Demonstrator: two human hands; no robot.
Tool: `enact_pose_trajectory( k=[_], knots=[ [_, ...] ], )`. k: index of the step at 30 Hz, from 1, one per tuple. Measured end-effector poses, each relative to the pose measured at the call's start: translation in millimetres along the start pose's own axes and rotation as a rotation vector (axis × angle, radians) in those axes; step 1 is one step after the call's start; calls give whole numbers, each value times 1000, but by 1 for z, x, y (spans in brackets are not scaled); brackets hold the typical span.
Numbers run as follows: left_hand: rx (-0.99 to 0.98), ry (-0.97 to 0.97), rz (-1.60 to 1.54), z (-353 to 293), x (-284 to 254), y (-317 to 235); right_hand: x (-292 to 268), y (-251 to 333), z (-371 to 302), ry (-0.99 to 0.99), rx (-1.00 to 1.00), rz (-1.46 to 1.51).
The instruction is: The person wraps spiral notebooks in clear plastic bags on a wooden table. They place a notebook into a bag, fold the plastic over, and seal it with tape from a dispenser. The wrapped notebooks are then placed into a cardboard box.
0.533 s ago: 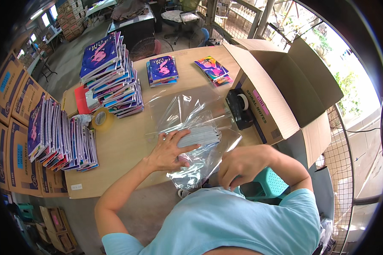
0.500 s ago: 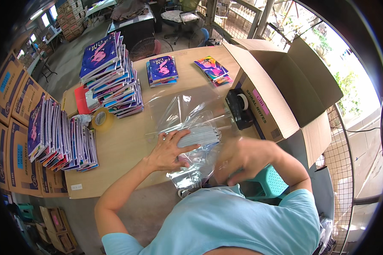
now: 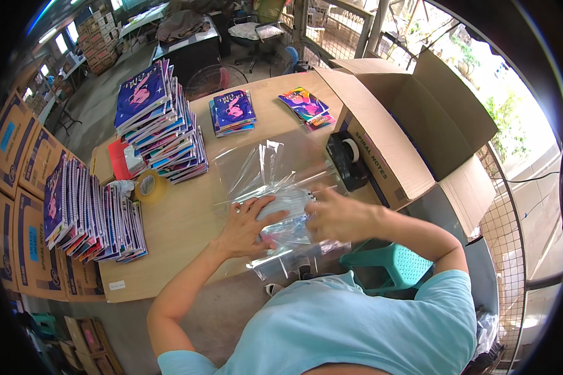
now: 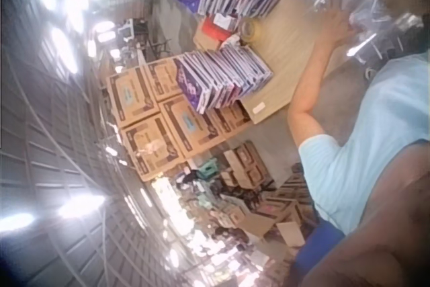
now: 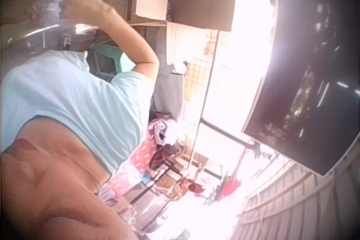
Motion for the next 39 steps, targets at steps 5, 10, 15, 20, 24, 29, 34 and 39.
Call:
enact_pose_trajectory(
  k=[5,10,15,20,24,29,34,39],
  knots=[
    [41,30,121,2,-8,-6,-29,32,-5,-296,-246,736],
    [75,43,158,1,-10,-12,-37,-22,3,-267,212,125],
    [96,76,202,1,-13,-10,-5,-59,18,-41,302,83],
    [181,146,71,4,-9,11,-3,-61,29,-181,236,426],
    [262,222,100,11,-22,18,16,-72,34,-264,133,486],
    [297,223,119,12,-22,19,28,-69,57,-398,114,481],
    [283,208,60,13,-20,20,41,-81,76,-458,37,594],
    [278,231,40,12,-17,24,59,-88,91,-459,-19,624]
  ],
)
Point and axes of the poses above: each hand's wrist, its own z-axis towards the middle knuckle, its own x-axis out of the palm, y = z × x, the point moved 1 cm from there along z, towards the middle knuckle, and after that the axes turned 7 degrees about z, right-handed, at the moved point
